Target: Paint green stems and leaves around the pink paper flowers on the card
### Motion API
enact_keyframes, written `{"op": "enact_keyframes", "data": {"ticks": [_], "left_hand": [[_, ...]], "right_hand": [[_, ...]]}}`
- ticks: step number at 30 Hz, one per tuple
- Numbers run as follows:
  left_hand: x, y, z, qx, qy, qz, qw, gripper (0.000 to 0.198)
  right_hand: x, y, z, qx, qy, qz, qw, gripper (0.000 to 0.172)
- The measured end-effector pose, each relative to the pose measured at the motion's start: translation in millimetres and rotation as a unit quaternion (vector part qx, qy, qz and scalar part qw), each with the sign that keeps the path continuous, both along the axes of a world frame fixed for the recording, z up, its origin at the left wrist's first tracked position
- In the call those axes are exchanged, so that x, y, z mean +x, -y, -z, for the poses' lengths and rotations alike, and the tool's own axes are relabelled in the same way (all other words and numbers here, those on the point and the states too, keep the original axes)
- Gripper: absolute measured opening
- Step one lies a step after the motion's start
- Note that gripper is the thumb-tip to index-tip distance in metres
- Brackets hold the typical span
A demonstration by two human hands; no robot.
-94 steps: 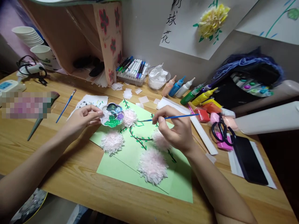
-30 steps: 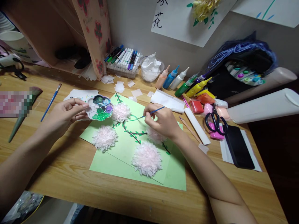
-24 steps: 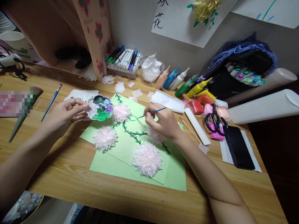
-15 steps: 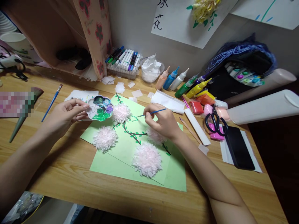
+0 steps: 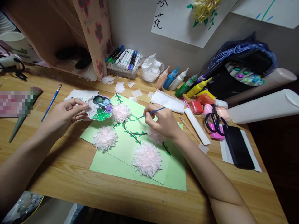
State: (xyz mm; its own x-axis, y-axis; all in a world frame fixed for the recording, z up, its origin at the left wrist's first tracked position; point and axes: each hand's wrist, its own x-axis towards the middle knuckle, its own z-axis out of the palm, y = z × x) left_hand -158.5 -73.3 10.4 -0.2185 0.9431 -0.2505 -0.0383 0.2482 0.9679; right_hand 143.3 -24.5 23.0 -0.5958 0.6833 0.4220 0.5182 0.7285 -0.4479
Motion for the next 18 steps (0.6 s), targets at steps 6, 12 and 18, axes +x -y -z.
{"op": "enact_keyframes", "data": {"ticks": [6, 12, 18], "left_hand": [[0.5, -0.8, 0.4, -0.001, 0.000, -0.002, 1.000, 0.020], [2.8, 0.0, -4.9, -0.006, 0.010, -0.003, 1.000, 0.019], [3.7, 0.9, -6.7, -0.008, 0.014, -0.002, 1.000, 0.018]], "right_hand": [[0.7, -0.4, 0.7, -0.002, 0.004, 0.001, 1.000, 0.015], [1.9, -0.9, 0.0, 0.000, 0.000, 0.006, 1.000, 0.015], [1.5, -0.6, -0.1, -0.003, -0.004, 0.009, 1.000, 0.015]]}}
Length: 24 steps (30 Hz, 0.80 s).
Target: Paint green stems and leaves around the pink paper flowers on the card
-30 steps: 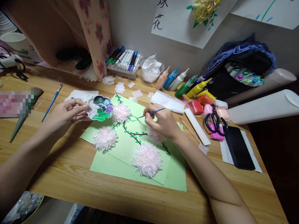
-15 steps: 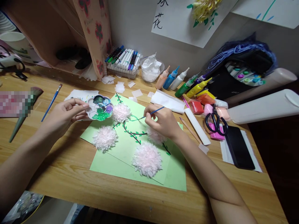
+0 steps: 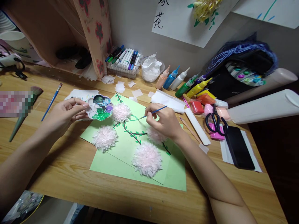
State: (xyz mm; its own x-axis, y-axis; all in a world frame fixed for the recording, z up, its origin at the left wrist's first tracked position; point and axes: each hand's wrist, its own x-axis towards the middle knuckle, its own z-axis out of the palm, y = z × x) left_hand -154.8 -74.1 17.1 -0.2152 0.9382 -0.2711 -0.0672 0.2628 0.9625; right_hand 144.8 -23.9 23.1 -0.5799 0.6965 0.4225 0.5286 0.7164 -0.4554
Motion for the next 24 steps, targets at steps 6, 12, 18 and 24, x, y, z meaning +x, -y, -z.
{"op": "enact_keyframes", "data": {"ticks": [6, 12, 18, 24], "left_hand": [[-1.3, -1.0, 4.3, 0.007, -0.009, -0.004, 1.000, 0.023], [-2.6, -1.3, 6.0, 0.012, -0.009, 0.003, 1.000, 0.022], [-2.2, -1.4, 5.1, 0.014, -0.013, -0.003, 1.000, 0.022], [-1.5, -1.4, 1.9, 0.000, -0.009, 0.007, 1.000, 0.019]], "right_hand": [[0.4, 0.0, 0.4, -0.002, 0.005, -0.006, 1.000, 0.015], [-0.6, 0.1, 0.9, 0.003, -0.007, 0.000, 1.000, 0.015], [-1.4, -0.2, 3.0, 0.004, 0.009, -0.001, 1.000, 0.015], [-0.4, -0.4, 2.0, -0.002, 0.014, 0.000, 1.000, 0.015]]}}
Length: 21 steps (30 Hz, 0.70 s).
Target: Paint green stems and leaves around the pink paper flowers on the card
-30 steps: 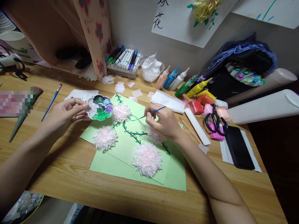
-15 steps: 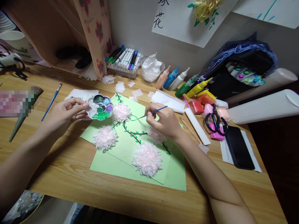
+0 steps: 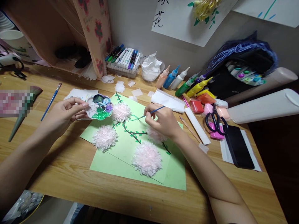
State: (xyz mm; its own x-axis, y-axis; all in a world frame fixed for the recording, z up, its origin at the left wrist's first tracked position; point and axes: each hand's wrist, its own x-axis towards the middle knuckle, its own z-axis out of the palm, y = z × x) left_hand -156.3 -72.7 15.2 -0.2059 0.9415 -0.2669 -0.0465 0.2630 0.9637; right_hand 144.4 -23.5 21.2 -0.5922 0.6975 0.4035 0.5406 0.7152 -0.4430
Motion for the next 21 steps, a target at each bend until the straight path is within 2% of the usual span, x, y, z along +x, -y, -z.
{"op": "enact_keyframes", "data": {"ticks": [11, 21], "left_hand": [[-1.3, -0.1, 1.2, 0.000, 0.005, 0.002, 1.000, 0.019], [1.3, 1.2, -2.4, -0.001, 0.003, -0.007, 1.000, 0.019]], "right_hand": [[1.4, 1.6, -1.4, -0.014, -0.053, 0.008, 0.998, 0.014], [-1.9, 0.6, 2.5, -0.031, -0.027, -0.016, 0.999, 0.013]]}}
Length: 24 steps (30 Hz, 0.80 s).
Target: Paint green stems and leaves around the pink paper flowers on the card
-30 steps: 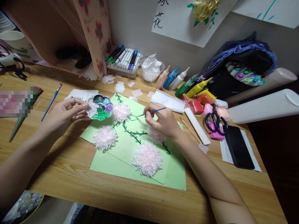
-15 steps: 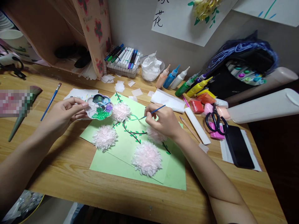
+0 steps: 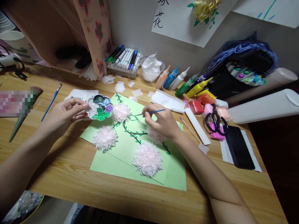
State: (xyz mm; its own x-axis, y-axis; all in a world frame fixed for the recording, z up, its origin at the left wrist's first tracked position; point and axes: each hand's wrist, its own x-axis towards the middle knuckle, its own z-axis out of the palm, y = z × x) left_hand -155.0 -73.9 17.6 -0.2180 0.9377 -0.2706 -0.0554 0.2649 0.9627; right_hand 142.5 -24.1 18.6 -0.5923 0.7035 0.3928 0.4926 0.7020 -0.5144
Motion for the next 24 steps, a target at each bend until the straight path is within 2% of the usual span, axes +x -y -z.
{"op": "enact_keyframes", "data": {"ticks": [6, 10, 13, 15, 18, 21, 24], "left_hand": [[-2.8, -0.5, 4.5, 0.003, 0.002, 0.006, 1.000, 0.022], [0.3, 1.0, 3.3, 0.005, 0.007, 0.004, 1.000, 0.027], [9.5, 2.7, -5.5, 0.002, 0.017, -0.003, 1.000, 0.031], [18.2, 2.5, -12.4, 0.007, 0.026, -0.013, 1.000, 0.035], [32.1, -0.9, -19.2, 0.006, 0.036, -0.012, 0.999, 0.040], [44.2, -5.5, -20.2, 0.018, 0.044, 0.007, 0.999, 0.041], [54.5, -7.7, -18.3, 0.045, 0.046, 0.025, 0.998, 0.033]], "right_hand": [[2.9, -1.3, -1.1, -0.006, -0.009, 0.005, 1.000, 0.013], [3.9, 6.9, -10.8, -0.029, -0.114, 0.009, 0.993, 0.014], [4.2, 18.7, -22.8, -0.040, -0.173, -0.032, 0.984, 0.019], [4.8, 26.1, -30.2, -0.031, -0.178, -0.063, 0.981, 0.021], [5.6, 31.7, -36.9, -0.022, -0.175, -0.072, 0.982, 0.023], [5.0, 29.7, -37.7, -0.023, -0.142, -0.061, 0.988, 0.021], [4.0, 24.4, -34.7, -0.025, -0.107, -0.057, 0.992, 0.018]]}}
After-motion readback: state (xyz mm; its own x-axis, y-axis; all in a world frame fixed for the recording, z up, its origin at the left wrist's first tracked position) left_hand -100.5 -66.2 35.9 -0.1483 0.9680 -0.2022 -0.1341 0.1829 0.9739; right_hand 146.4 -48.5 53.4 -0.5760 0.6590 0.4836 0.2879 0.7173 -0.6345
